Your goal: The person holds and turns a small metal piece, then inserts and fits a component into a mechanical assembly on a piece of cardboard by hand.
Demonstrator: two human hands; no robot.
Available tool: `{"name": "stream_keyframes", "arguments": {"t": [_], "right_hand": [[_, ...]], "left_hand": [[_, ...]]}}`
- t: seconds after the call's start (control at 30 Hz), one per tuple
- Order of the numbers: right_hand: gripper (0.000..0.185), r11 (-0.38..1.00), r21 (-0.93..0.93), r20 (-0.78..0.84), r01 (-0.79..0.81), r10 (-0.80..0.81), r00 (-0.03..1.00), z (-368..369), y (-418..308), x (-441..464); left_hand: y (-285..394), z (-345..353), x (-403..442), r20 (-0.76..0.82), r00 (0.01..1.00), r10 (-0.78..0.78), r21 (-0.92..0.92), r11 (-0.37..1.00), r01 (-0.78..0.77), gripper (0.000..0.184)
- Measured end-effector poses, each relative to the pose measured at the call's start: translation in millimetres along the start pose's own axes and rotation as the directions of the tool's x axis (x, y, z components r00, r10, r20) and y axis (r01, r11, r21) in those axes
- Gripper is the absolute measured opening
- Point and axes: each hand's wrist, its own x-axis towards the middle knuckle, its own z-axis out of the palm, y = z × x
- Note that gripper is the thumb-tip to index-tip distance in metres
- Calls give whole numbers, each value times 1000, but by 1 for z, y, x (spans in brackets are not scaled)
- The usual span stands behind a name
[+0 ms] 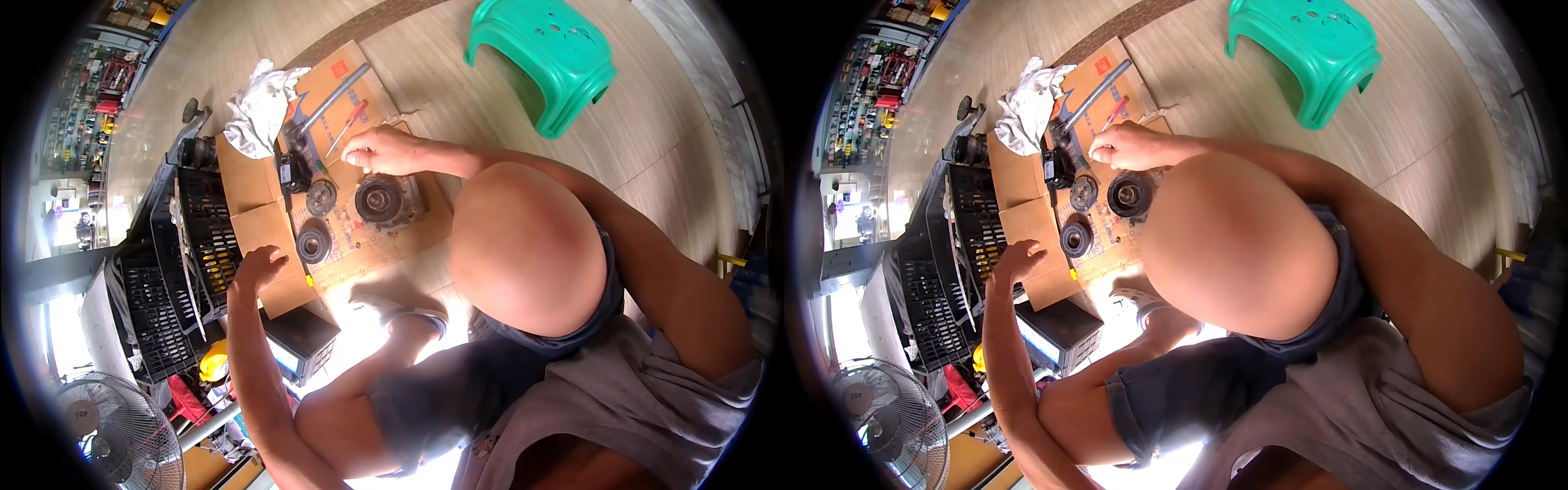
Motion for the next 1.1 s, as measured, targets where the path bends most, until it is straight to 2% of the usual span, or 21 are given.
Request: {"name": "stream_keyframes", "arguments": {"t": [0.03,0.07,0.1,0.2,0.3,0.37,0.4,0.43,0.53,0.57,0.67,0.7,0.77,0.8,0.83,0.93,1.03,1.1], "right_hand": [[37,970,224,34,-98,93,995,0,-2,-2],[38,880,433,88,-195,174,981,-1,-3,-3],[44,835,504,136,-222,177,975,-4,-4,-5],[45,737,584,225,-340,255,940,-8,-8,-8],[44,904,287,195,-316,267,944,-9,-14,-3],[45,997,8,8,-82,82,997,4,-2,3],[47,988,-150,-64,23,-33,997,6,-8,4],[45,985,-173,42,-23,30,999,0,-13,2],[42,973,-230,127,25,5,992,-7,-21,-1],[37,953,-298,109,50,-18,994,-8,-15,1],[34,999,-35,-48,-38,36,998,-5,-14,-4],[31,968,210,-1,-135,138,990,-4,-12,-4],[36,844,482,66,-235,232,970,-2,-8,-4],[40,749,601,109,-279,269,957,-3,-9,-4],[42,721,614,165,-321,280,946,-6,-10,-6],[43,844,387,182,-370,324,928,-9,-15,-3],[50,996,1,48,-94,94,994,-3,-11,1],[54,979,-191,101,-67,88,991,-4,-15,1]], "left_hand": [[0,0,0,-4,1000,0,3,1000,0,54],[0,0,1,-8,1000,0,6,1000,0,54],[-1,0,1,-10,1000,1,4,1000,-1,54],[-1,0,1,-6,1000,-6,-1,1000,6,54],[2,-2,-1,10,1000,-26,-10,1000,26,54],[0,0,-2,13,1000,-28,-19,999,28,54],[2,-2,-3,19,999,-34,-18,999,34,54],[4,-3,-5,25,999,-39,-17,999,39,54],[2,-2,-4,26,999,-35,-17,999,35,54],[0,0,-3,25,999,-31,-17,999,31,54],[3,-2,-4,36,999,-27,-13,1000,27,54],[2,-2,-4,30,999,-26,-12,1000,27,54],[1,-1,-2,18,1000,-25,-8,1000,25,54],[2,-1,-2,18,1000,-24,-7,1000,24,54],[3,-2,-3,18,1000,-23,-5,1000,23,54],[5,-4,-3,20,999,-25,-8,1000,25,55],[9,-7,-6,44,998,-42,-3,999,42,52],[11,-9,-7,53,997,-48,5,999,48,51]]}}
